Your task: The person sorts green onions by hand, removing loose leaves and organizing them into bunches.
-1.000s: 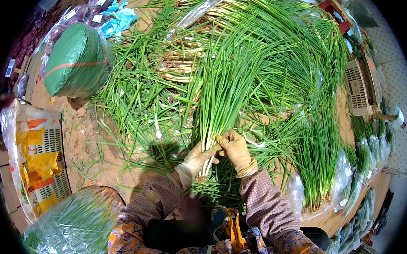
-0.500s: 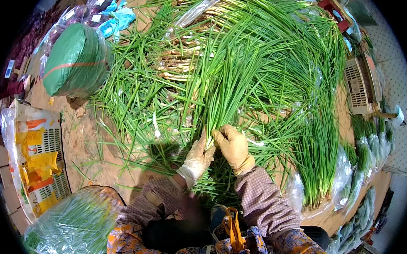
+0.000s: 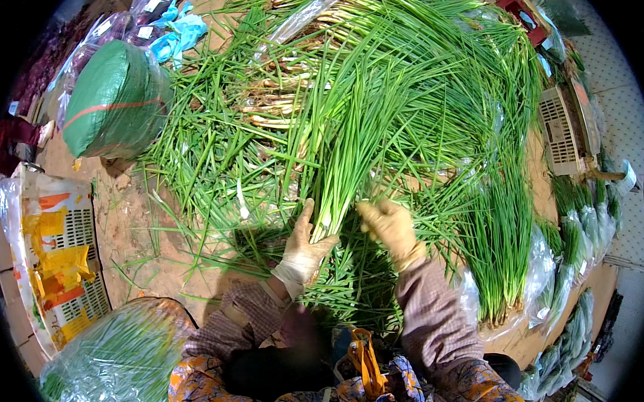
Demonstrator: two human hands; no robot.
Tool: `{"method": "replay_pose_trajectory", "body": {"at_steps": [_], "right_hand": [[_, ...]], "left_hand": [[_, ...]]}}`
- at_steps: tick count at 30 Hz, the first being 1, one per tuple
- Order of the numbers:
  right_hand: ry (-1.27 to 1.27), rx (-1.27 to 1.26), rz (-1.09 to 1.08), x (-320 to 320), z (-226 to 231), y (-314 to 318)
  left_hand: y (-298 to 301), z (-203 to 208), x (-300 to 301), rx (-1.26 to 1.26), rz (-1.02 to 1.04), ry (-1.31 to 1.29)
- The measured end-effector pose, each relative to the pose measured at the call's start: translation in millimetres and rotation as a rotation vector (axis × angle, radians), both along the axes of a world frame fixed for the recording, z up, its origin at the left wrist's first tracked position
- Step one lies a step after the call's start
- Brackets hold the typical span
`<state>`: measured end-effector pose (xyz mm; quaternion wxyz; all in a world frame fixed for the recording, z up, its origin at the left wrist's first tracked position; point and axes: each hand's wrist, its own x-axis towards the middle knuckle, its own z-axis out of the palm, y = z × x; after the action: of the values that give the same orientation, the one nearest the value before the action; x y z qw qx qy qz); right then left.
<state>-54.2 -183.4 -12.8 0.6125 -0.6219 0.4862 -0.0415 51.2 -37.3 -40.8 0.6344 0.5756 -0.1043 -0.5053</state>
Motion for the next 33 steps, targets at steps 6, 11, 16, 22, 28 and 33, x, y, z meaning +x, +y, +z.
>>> {"method": "replay_pose_trajectory", "body": {"at_steps": [6, 11, 16, 22, 28, 33], "right_hand": [[0.138, -0.422, 0.299, 11, -8, 24], [-0.057, -0.192, 0.207, -1, -32, 30], [-0.018, -0.376, 0.214, -4, -27, 39], [-0.185, -0.164, -0.356, -18, -28, 7], [-0.167, 0.124, -0.098, 1, 19, -6], [0.02, -0.13, 0.133, 14, 5, 4]], "left_hand": [[-9, -4, 0, 0.111, -0.152, 0.191], [1, -5, 6, 0.074, -0.162, 0.482], [4, -5, 6, 0.065, -0.172, 0.429], [-6, 12, -8, 0.063, -0.163, 0.236], [16, -35, -6, 0.071, -0.078, 0.473], [1, -12, -16, 0.054, -0.019, 0.236]]}}
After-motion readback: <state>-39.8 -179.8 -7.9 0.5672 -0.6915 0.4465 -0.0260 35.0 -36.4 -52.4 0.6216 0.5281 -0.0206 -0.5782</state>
